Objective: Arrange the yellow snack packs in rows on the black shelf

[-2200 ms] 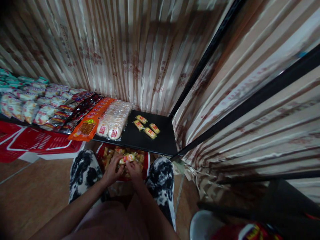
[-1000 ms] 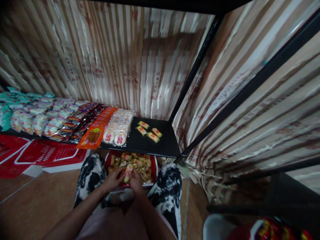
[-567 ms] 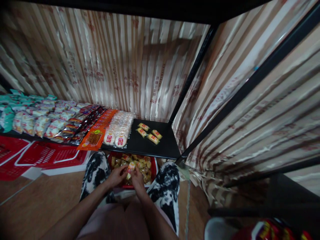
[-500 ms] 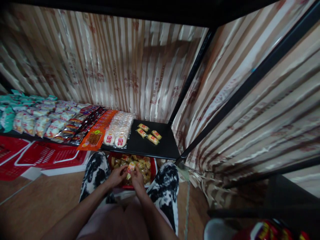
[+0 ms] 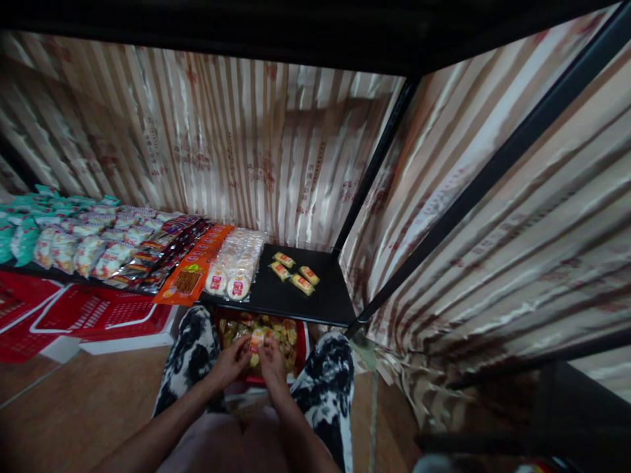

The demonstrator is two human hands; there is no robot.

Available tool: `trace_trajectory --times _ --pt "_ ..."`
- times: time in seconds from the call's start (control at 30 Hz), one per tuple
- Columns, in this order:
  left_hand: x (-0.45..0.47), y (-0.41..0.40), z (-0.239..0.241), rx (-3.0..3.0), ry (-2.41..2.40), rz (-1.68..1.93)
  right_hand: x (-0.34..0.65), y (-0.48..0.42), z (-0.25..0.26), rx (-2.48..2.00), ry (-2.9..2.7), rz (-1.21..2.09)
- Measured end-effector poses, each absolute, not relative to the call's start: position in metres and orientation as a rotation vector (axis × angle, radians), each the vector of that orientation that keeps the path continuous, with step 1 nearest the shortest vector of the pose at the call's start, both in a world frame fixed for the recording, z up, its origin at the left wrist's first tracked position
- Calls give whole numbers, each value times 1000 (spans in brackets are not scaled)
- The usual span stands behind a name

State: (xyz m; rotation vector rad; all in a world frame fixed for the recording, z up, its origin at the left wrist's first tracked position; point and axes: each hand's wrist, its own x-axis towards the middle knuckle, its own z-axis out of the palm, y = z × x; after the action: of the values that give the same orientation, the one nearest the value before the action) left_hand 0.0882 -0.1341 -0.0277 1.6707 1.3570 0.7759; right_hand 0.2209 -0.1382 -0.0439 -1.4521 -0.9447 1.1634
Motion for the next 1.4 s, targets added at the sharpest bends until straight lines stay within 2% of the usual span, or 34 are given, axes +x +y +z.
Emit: trace_trajectory --times 0.33,0.6,0.83,1.23,1.4 --pt "102 -94 1 1612 1376 831 230 -104 -15 -1272 -1028 1237" --pt "126 -28 33 1665 1515 971 249 -23 27 -1293 -1094 1150" --pt "163 18 57 1718 1549 1118 277 47 40 -1327 -1144 1033" --pt "198 121 47 1501 1550 1024 298 171 34 -1616 -1382 667" --pt "196 151 43 1491 1562 981 294 191 27 -1724 -1411 707"
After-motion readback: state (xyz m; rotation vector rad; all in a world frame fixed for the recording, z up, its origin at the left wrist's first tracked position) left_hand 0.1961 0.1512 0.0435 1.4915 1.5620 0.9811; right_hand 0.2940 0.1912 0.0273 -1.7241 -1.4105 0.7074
